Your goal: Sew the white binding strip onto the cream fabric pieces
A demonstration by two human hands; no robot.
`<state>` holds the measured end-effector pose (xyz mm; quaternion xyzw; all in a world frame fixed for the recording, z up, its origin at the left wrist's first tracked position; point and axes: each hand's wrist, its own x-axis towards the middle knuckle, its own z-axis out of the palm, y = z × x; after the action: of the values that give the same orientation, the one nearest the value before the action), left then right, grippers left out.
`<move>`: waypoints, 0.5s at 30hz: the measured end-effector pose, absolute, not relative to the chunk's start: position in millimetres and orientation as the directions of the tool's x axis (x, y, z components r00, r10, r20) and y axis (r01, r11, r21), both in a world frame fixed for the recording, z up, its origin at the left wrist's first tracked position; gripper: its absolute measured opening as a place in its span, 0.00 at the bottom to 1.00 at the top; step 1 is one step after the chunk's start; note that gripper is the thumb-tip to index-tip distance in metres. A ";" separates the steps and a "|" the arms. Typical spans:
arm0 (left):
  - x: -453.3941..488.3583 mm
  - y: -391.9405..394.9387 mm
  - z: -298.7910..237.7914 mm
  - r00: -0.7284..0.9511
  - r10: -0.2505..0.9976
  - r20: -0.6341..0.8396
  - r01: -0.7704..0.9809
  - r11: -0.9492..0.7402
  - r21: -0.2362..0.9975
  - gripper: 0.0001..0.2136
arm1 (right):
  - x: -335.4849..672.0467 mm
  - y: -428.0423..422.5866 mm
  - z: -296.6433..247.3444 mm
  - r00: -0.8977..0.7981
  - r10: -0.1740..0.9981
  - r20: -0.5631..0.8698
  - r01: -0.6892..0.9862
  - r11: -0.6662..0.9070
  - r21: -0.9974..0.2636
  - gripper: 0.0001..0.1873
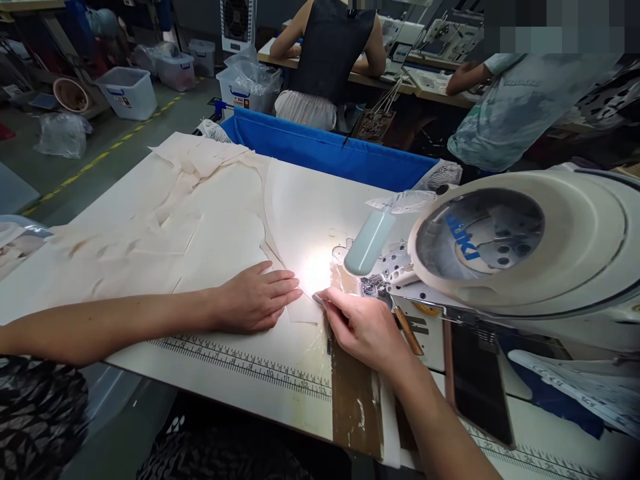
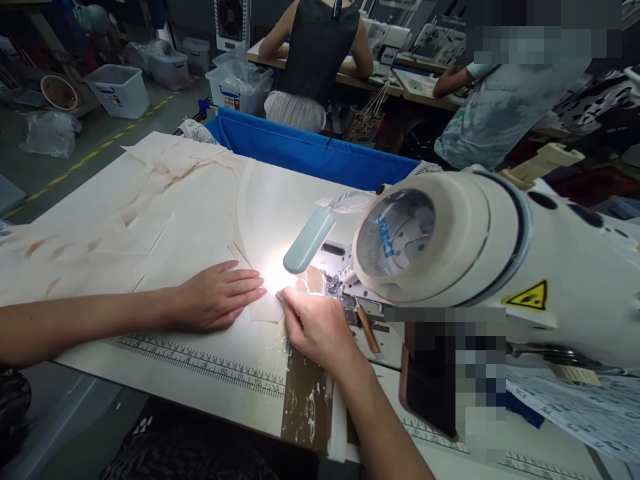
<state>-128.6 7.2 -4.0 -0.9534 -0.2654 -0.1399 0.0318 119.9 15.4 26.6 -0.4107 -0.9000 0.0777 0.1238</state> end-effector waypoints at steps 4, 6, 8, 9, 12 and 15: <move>-128.5 8.3 -3.3 0.805 0.498 0.322 0.518 -0.855 0.027 0.20 | 119.6 15.4 28.4 -0.623 0.766 0.156 0.733 0.642 -0.225 0.13; -127.8 9.2 -1.5 0.789 0.506 0.349 0.527 -0.849 0.042 0.20 | 114.4 16.8 26.0 -0.615 0.771 0.166 0.737 0.637 -0.226 0.13; -126.8 9.9 0.2 0.786 0.497 0.368 0.517 -0.854 0.049 0.19 | 109.4 18.6 22.7 -0.603 0.776 0.183 0.741 0.631 -0.232 0.13; -126.3 10.1 0.6 0.789 0.488 0.373 0.508 -0.860 0.050 0.19 | 107.8 19.6 21.1 -0.597 0.779 0.191 0.741 0.627 -0.240 0.13; -125.1 10.1 -0.5 0.796 0.488 0.359 0.505 -0.862 0.052 0.19 | 107.8 22.9 17.2 -0.582 0.786 0.208 0.729 0.617 -0.296 0.13; -124.9 10.0 -4.0 0.796 0.510 0.326 0.521 -0.851 0.059 0.20 | 111.8 27.0 14.7 -0.550 0.802 0.232 0.716 0.596 -0.362 0.14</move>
<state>-124.9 10.0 -4.0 -0.9475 -0.2721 -0.1672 0.0168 111.8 27.0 14.7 -0.4348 -0.8732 0.1130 0.1891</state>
